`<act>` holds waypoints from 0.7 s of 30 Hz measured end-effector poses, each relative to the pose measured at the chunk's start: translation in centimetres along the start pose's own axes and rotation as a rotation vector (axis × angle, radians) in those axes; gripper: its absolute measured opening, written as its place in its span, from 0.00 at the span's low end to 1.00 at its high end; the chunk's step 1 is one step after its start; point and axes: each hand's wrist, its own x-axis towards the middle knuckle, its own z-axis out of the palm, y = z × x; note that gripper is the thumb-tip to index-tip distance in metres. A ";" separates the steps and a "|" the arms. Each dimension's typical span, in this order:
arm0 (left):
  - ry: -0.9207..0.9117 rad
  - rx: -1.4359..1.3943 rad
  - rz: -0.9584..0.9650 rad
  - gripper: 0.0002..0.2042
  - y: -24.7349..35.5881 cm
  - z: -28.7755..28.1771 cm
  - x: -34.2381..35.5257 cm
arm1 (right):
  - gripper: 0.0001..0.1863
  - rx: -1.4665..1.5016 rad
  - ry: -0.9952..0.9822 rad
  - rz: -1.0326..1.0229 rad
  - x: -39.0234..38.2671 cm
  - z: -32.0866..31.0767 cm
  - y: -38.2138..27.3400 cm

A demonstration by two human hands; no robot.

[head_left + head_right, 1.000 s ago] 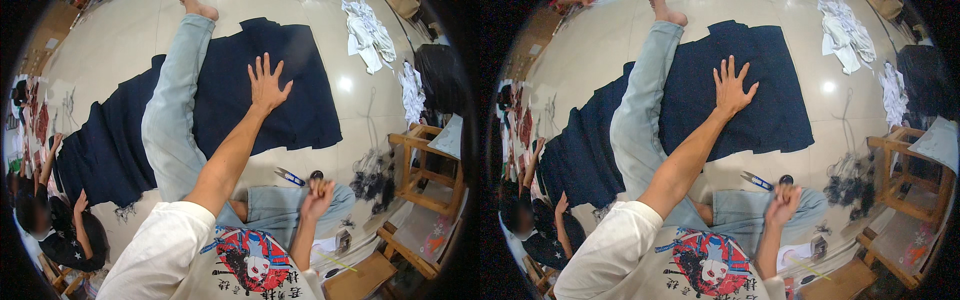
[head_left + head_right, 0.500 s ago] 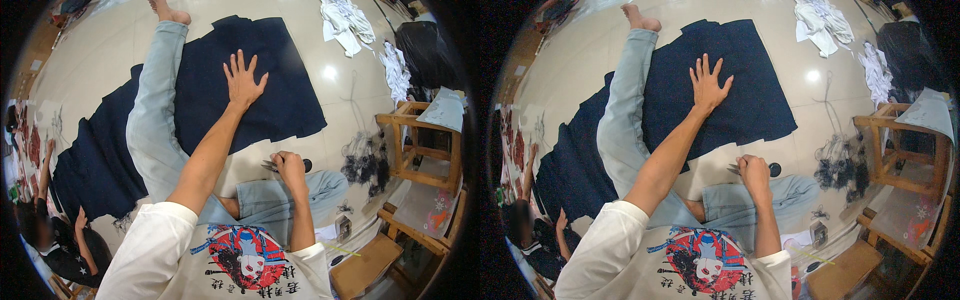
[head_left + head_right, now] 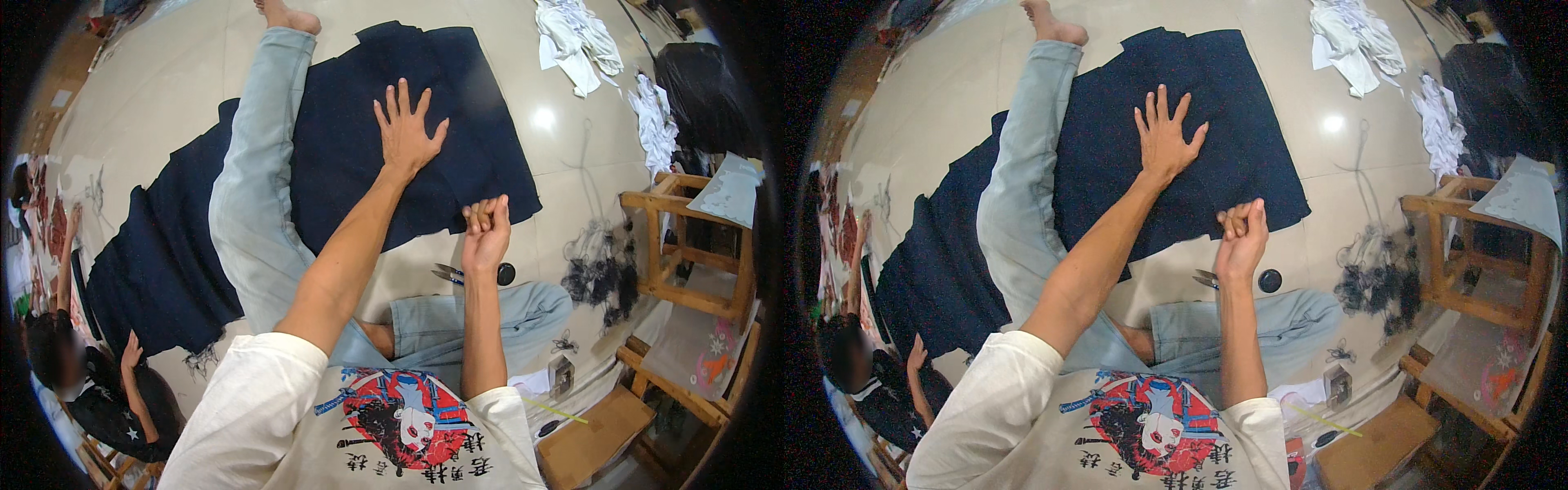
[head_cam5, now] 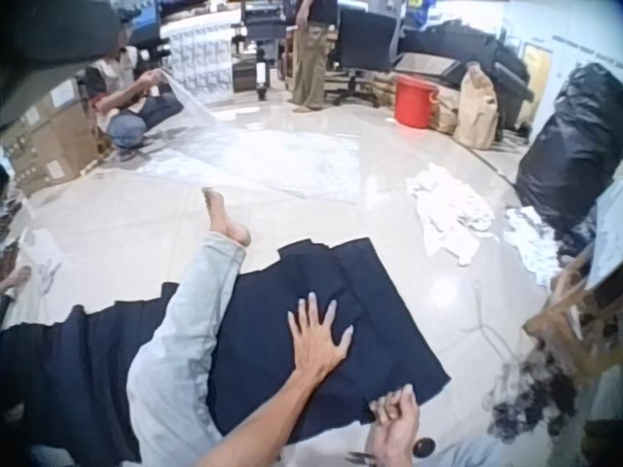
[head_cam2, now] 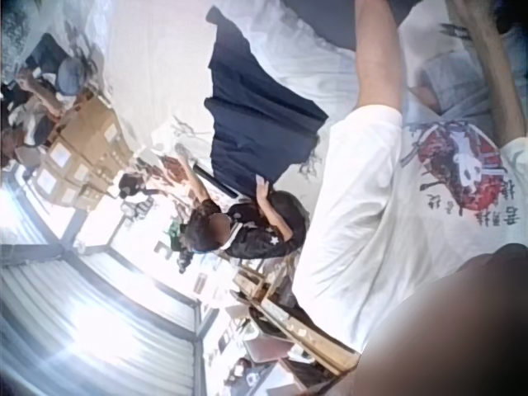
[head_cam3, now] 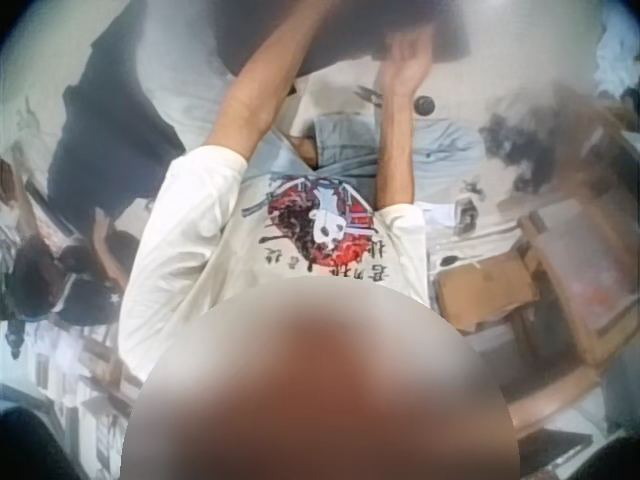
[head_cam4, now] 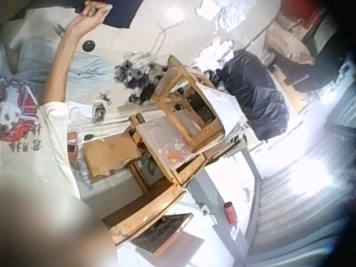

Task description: The person sits on the floor and uses shears to cut a large piece of dark blue fabric. They repeatedly smooth the fabric, align the edges, and make cuts along the length of the material. The person also removes loose threads from the cut edges.

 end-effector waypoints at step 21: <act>0.003 -0.091 -0.007 0.39 -0.2 -0.5 0.3 | 0.20 -1.811 -0.037 -0.152 -9.9 -5.3 -5.0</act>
